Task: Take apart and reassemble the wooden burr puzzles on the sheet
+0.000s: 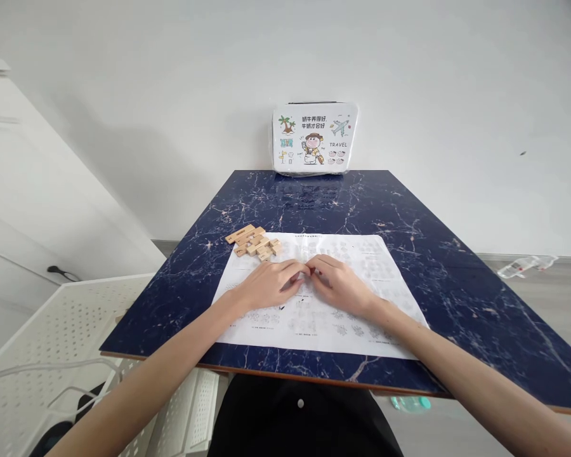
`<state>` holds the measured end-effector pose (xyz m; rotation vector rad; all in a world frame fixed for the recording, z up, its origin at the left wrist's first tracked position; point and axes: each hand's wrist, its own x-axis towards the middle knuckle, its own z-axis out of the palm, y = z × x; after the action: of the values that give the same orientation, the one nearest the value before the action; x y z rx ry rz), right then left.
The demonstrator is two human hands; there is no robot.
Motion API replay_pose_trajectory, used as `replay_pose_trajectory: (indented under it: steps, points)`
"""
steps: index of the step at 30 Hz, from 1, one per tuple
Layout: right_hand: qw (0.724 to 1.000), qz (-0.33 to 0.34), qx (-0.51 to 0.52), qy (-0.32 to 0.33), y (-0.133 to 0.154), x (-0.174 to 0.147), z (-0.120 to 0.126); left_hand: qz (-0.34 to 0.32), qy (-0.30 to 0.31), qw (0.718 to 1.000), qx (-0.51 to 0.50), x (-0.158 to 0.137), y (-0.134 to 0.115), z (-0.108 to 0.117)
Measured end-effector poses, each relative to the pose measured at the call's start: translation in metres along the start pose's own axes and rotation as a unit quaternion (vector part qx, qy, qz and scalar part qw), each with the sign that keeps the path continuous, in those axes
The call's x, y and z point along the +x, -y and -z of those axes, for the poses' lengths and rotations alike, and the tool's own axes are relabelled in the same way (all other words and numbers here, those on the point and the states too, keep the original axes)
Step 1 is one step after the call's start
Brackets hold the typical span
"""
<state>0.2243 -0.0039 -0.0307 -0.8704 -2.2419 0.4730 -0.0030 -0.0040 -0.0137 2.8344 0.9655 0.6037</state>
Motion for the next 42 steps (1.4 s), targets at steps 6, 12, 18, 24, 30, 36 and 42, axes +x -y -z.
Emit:
replay_pose_trajectory:
  steps: [6,12,18,24,30,36,42]
  points:
    - [1.000,-0.005,0.000,0.001,-0.0020,-0.0005,-0.0001,0.003,0.001,1.000,0.011,-0.0003,0.0032,-0.0025]
    - [1.000,0.000,-0.004,-0.001,0.0002,0.0003,0.0010,0.004,-0.005,1.000,0.010,-0.0002,0.0032,-0.0029]
    - [1.000,-0.002,-0.003,0.004,0.0007,0.0002,0.0011,0.009,0.007,1.000,0.004,-0.0015,0.0048,-0.0028]
    - [1.000,-0.007,-0.003,0.008,0.0011,0.0006,0.0010,0.016,0.013,1.000,-0.002,-0.0017,0.0051,-0.0021]
    - [1.000,-0.010,-0.002,0.015,0.0020,0.0008,0.0017,0.025,0.019,0.999,-0.008,-0.0014,0.0045,-0.0012]
    - [1.000,-0.003,0.003,0.006,0.0008,0.0003,0.0006,0.019,0.015,1.000,-0.008,-0.0018,0.0058,-0.0017]
    - [1.000,0.002,0.006,0.004,0.0003,-0.0001,0.0006,0.016,0.009,1.000,-0.005,-0.0023,0.0076,-0.0024]
